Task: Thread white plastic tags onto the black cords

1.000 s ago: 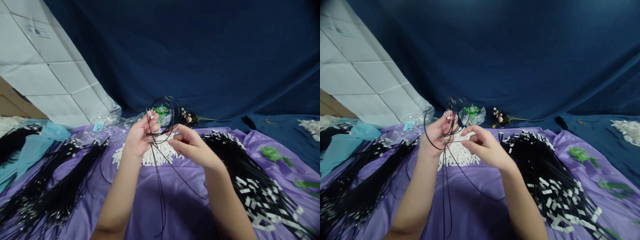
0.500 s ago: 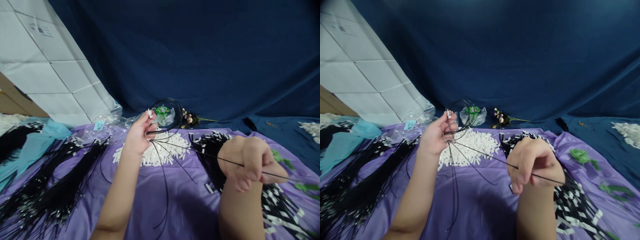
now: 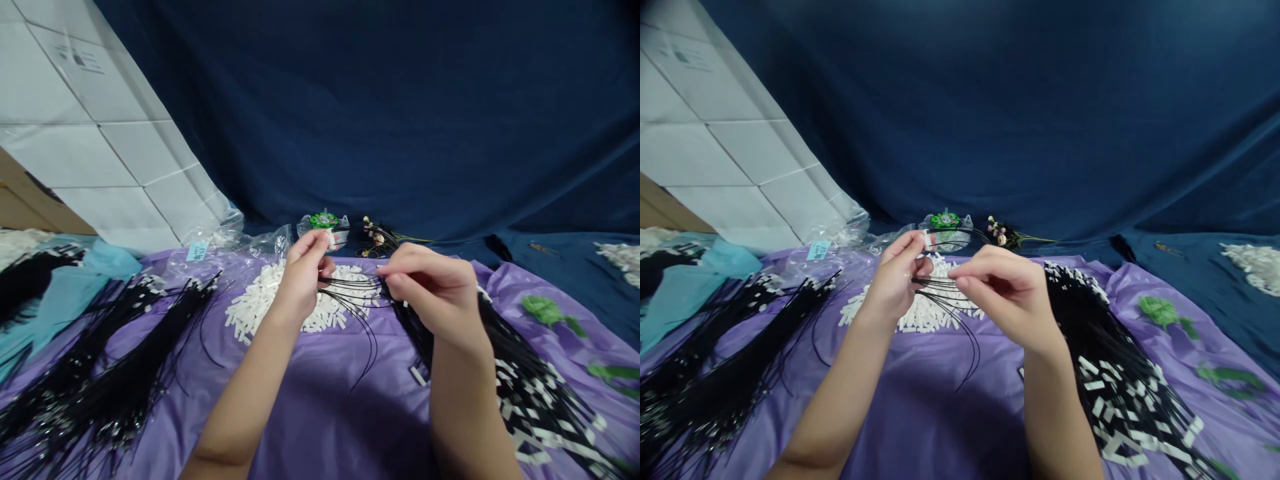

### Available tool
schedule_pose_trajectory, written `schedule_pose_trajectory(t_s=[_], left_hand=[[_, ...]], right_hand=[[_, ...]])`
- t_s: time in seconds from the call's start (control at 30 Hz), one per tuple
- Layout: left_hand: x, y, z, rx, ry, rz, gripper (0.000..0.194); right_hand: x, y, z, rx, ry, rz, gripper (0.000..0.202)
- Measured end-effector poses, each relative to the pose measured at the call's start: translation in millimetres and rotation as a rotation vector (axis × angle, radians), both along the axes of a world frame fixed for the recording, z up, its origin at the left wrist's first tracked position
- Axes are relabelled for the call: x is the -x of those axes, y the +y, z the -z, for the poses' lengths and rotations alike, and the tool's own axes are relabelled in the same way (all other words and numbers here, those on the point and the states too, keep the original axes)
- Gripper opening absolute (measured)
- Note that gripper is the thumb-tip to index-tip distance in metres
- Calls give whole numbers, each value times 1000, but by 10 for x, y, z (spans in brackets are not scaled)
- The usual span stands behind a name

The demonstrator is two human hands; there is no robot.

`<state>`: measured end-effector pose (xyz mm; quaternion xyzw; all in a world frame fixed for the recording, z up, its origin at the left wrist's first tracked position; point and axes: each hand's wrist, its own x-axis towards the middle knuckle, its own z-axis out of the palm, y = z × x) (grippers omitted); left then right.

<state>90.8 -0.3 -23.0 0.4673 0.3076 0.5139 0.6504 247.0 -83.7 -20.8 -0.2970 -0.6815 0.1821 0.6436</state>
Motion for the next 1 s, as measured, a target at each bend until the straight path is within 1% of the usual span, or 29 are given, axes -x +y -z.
schedule_pose_trajectory(t_s=[0.07, 0.1, 0.13, 0.2, 0.33, 0.53, 0.63, 0.77, 1.0], left_hand=[[17, -29, -33, 49, -5, 73, 22], [29, -38, -47, 71, -12, 108, 22], [40, -45, -57, 88, -20, 140, 22], [61, -52, -65, 114, -44, 191, 22], [80, -59, -50, 132, -83, 252, 23], [101, -120, -76, 131, -109, 283, 21], [116, -148, -96, 123, -108, 277, 20], [107, -170, -110, 81, -82, 230, 20], [32, -196, -77, -49, -15, 77, 20]], right_hand=[[45, 64, 9, -15, -111, 247, 8], [62, 91, 14, -31, -136, 326, 5], [76, 114, 21, -50, -142, 378, 4], [95, 142, 34, -74, -129, 434, 5], [106, 148, 43, -99, -133, 459, 8], [106, 132, 19, -108, -166, 471, 8], [113, 119, 6, -110, -177, 484, 9], [123, 94, -15, -142, -223, 530, 8], [128, 93, -3, -262, -376, 592, 7]])
